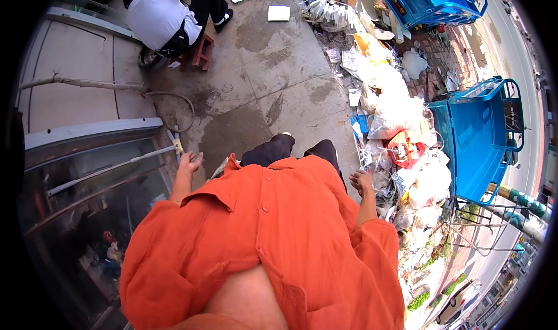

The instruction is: The person picks through a pile of debris, trash, and bicycle parts on the ground, placing items into cardboard boxes and plastic bags.

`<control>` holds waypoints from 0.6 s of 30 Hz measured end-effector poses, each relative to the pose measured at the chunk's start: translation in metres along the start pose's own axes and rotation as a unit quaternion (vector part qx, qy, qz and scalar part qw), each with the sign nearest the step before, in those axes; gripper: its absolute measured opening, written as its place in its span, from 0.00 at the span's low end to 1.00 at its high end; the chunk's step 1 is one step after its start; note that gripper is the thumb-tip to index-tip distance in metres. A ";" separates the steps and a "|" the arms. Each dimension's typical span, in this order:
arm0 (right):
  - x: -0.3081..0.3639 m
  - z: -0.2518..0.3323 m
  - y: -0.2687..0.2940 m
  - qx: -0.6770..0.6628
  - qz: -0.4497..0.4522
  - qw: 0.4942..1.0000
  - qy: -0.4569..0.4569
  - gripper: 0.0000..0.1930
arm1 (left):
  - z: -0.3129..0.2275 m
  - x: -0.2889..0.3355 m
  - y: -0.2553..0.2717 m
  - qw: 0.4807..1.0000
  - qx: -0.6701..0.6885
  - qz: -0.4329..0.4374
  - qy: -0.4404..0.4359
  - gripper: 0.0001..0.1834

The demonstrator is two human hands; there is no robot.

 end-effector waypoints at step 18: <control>-0.136 0.333 -0.148 0.045 0.110 0.993 -0.010 0.12 | -0.006 0.031 -0.155 0.997 -0.065 -0.005 0.050 0.22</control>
Point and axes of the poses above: each hand's wrist, its own x-axis away from the middle knuckle, its own y-axis out of the back of the hand, z = x × y, the point moved 3 cm from there along -x, towards the middle knuckle, and after that the axes turned 4 degrees about -z, right-handed, at the moved point
